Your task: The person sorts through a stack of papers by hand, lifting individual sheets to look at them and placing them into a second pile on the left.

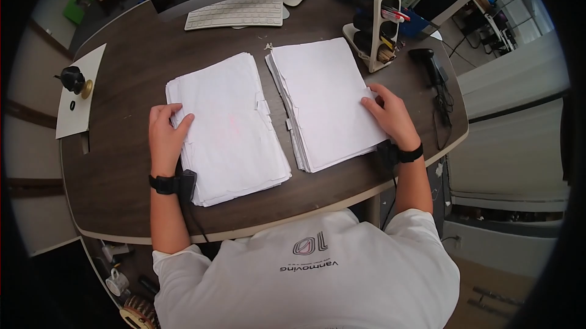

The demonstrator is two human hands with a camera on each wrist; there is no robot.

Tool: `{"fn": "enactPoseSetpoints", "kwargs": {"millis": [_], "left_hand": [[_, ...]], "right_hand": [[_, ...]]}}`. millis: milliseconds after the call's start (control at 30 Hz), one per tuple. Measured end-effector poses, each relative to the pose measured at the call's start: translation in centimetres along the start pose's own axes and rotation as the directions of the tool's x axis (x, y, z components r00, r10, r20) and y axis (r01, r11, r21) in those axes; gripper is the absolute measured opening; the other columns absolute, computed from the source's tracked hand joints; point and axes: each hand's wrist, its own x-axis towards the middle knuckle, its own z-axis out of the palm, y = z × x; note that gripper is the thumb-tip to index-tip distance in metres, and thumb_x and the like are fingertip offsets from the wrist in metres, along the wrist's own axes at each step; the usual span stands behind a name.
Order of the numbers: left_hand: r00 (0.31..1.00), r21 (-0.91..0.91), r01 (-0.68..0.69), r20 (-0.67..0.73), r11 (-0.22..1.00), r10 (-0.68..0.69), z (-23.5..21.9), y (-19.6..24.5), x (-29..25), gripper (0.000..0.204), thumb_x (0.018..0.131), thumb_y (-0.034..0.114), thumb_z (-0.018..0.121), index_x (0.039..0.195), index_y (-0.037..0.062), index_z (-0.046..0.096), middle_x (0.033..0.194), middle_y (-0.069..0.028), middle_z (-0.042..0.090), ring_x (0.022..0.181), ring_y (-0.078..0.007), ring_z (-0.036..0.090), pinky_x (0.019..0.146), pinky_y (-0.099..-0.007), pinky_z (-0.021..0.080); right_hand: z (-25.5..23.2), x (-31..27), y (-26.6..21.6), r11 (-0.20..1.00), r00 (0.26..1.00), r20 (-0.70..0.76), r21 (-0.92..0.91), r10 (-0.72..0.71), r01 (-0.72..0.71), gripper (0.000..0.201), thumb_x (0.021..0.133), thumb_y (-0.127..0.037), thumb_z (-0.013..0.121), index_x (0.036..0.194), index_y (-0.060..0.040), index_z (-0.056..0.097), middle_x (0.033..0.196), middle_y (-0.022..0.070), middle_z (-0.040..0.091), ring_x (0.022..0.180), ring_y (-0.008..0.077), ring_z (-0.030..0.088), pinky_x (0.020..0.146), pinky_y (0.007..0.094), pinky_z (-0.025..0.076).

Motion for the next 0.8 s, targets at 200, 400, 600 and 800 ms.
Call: {"fn": "enactPoseSetpoints", "kwargs": {"millis": [200, 400, 600, 800], "left_hand": [[0.992, -0.031, 0.118, 0.041, 0.993, -0.117, -0.4, 0.9, 0.0, 0.029, 0.084, 0.014, 0.08, 0.108, 0.0002, 0.072, 0.108, -0.0106, 0.06, 0.092, -0.0251, 0.061, 0.08, -0.0357, 0.051], [0.998, -0.009, 0.066, 0.002, 0.998, -0.066, 0.3, 0.5, -0.1, 0.025, 0.086, 0.014, 0.077, 0.106, -0.0002, 0.071, 0.11, -0.0122, 0.06, 0.097, -0.0272, 0.063, 0.083, -0.0366, 0.052], [0.997, -0.017, 0.074, -0.034, 0.997, -0.075, 0.4, 0.4, -0.1, 0.024, 0.088, 0.015, 0.075, 0.107, -0.0006, 0.071, 0.108, -0.0126, 0.061, 0.098, -0.0275, 0.064, 0.085, -0.037, 0.052], [0.999, -0.07, 0.052, 0.019, 0.996, -0.05, 0.0, -1.0, 0.2, 0.023, 0.09, 0.01, 0.071, 0.112, 0.0037, 0.074, 0.103, -0.0067, 0.06, 0.079, -0.0162, 0.053, 0.071, -0.0306, 0.047]], "right_hand": [[-3.0, -4.2, -0.8, 0.947, 0.993, 0.015, -0.303, 0.113, -0.103, 0.063, 0.085, -0.038, 0.079, 0.137, -0.0073, 0.062, 0.102, 0.0189, 0.068, 0.094, 0.0318, 0.068, 0.081, 0.0406, 0.054], [-1.5, -6.9, -2.5, 0.949, 0.98, 0.075, -0.246, -0.183, 0.196, 0.043, 0.082, -0.017, 0.082, 0.121, -0.0055, 0.07, 0.106, 0.0166, 0.064, 0.102, 0.0361, 0.063, 0.088, 0.0416, 0.053], [0.1, -6.6, -7.6, 0.977, 0.978, 0.003, -0.023, -0.211, 0.211, 0.032, 0.084, -0.019, 0.082, 0.111, -0.0036, 0.072, 0.095, 0.0129, 0.066, 0.086, 0.0265, 0.066, 0.072, 0.0366, 0.054], [9.5, -4.4, -14.9, 0.867, 0.908, 0.289, -0.311, -0.303, 0.389, 0.043, 0.088, -0.049, 0.076, 0.092, -0.0055, 0.075, 0.076, 0.0114, 0.072, 0.07, 0.0296, 0.071, 0.063, 0.0368, 0.056]]}}
